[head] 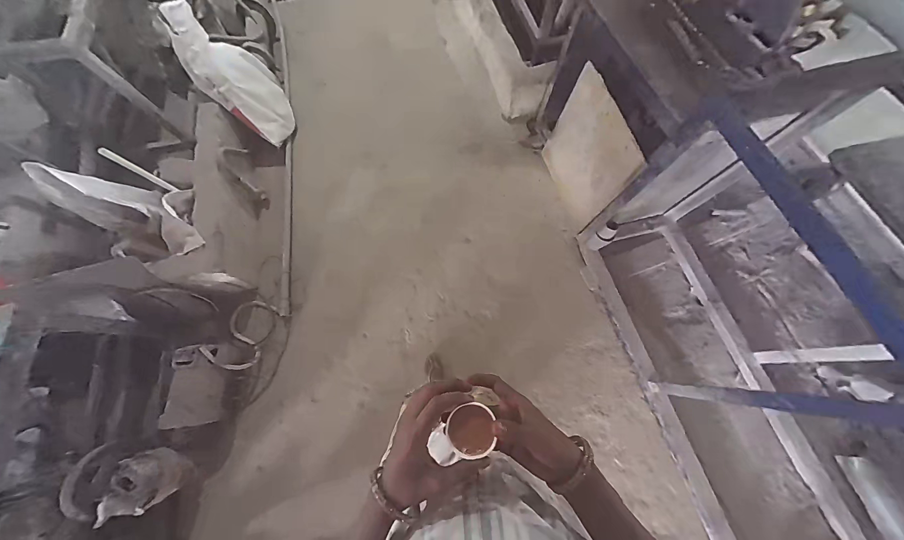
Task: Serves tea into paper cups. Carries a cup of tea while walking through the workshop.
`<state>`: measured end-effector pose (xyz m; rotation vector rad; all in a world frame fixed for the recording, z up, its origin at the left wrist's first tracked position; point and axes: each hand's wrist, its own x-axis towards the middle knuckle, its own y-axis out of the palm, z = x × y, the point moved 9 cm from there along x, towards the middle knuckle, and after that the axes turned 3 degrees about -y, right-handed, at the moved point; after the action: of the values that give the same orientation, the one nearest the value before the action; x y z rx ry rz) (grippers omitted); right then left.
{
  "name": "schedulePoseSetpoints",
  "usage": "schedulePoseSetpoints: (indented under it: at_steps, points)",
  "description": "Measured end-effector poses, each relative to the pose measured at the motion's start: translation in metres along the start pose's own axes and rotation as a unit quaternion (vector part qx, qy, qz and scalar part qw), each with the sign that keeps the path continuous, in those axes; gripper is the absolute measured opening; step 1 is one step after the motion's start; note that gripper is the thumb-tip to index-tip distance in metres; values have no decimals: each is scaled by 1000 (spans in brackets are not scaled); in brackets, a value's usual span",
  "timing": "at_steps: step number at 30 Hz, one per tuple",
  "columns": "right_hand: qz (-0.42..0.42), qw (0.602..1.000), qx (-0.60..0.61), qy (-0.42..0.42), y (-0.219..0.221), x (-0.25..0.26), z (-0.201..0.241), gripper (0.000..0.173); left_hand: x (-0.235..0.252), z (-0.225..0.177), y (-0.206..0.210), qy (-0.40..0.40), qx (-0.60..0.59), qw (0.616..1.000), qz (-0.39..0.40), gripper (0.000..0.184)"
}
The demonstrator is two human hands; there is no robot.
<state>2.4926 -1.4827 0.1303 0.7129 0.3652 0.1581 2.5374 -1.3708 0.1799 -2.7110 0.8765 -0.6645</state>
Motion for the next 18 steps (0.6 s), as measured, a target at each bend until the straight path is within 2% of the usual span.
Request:
schedulePoseSetpoints:
  at_steps: [4,8,11,13,15,16,18]
  points:
    - [-20,1000,-12,-7,-24,52,40,90,64,33,-8,-5,-4,1000,23,66]
    - [-27,999,-11,-40,-46,110,84,92,135,69,-20,-2,-22,997,78,85]
    - [-51,997,-25,-56,-56,157,125,99,196,95,-45,8,-66,991,113,101]
    - [-69,995,-28,-61,-59,188,152,101,233,116,-71,16,-88,989,120,99]
    - [-68,995,-19,-73,-60,219,177,99,270,144,-99,17,-94,988,122,86]
    - [-58,995,-12,-84,-59,233,190,96,287,162,-113,1,-85,990,115,84]
    - [-38,994,-6,-101,-53,258,213,91,317,201,-141,-68,-47,993,85,90]
